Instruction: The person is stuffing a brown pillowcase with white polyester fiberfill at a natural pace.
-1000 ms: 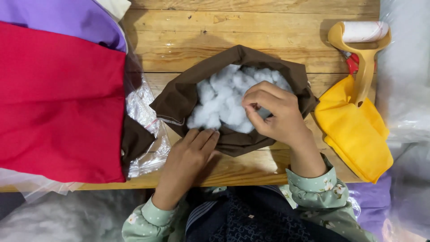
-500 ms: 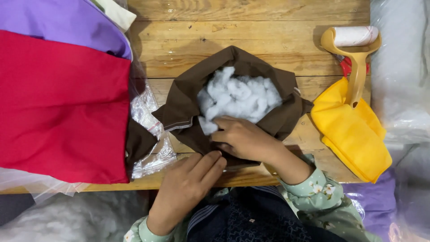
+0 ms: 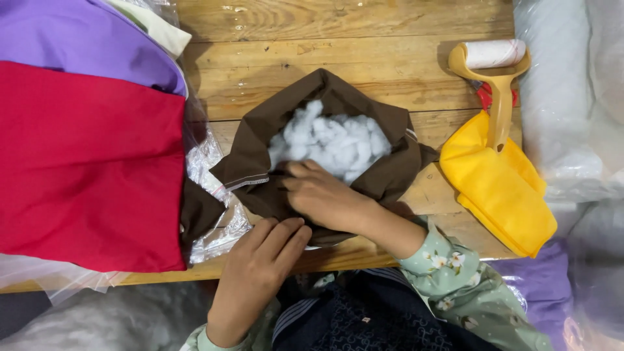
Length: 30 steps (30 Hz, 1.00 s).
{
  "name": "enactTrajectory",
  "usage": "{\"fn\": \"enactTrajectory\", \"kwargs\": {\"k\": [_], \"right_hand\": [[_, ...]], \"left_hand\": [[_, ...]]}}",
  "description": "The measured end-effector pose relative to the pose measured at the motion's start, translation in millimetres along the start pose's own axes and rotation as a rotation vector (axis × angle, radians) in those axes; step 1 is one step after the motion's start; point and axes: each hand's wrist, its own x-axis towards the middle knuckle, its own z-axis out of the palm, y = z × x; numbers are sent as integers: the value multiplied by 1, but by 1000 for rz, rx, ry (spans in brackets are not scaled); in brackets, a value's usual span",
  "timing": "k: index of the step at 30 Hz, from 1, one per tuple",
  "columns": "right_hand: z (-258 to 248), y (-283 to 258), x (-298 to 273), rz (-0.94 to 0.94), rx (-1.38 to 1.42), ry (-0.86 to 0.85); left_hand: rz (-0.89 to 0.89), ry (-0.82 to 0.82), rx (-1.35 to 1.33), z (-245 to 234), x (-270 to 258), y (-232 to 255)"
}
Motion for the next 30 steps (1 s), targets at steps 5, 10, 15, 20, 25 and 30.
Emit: {"fn": "enactTrajectory", "kwargs": {"k": [5, 10, 15, 20, 25, 30], "right_hand": [[-34, -6, -11, -111, 315, 245], [-58, 26, -48, -5, 114, 361], [-16, 53, -43, -3, -79, 77], [-42, 36, -46, 218, -236, -127], [-84, 27, -53, 478, -61, -355], [-109, -1, -77, 219, 151, -11]], "left_hand": [[-96, -3, -49, -14, 14, -2], [59, 164, -135, 7, 60, -21], [-116, -287, 239, 115, 80, -57], [-216, -497, 343, 110, 66, -67], [-153, -470, 433, 79, 36, -74], [-124, -412, -80, 31, 41, -52]]}}
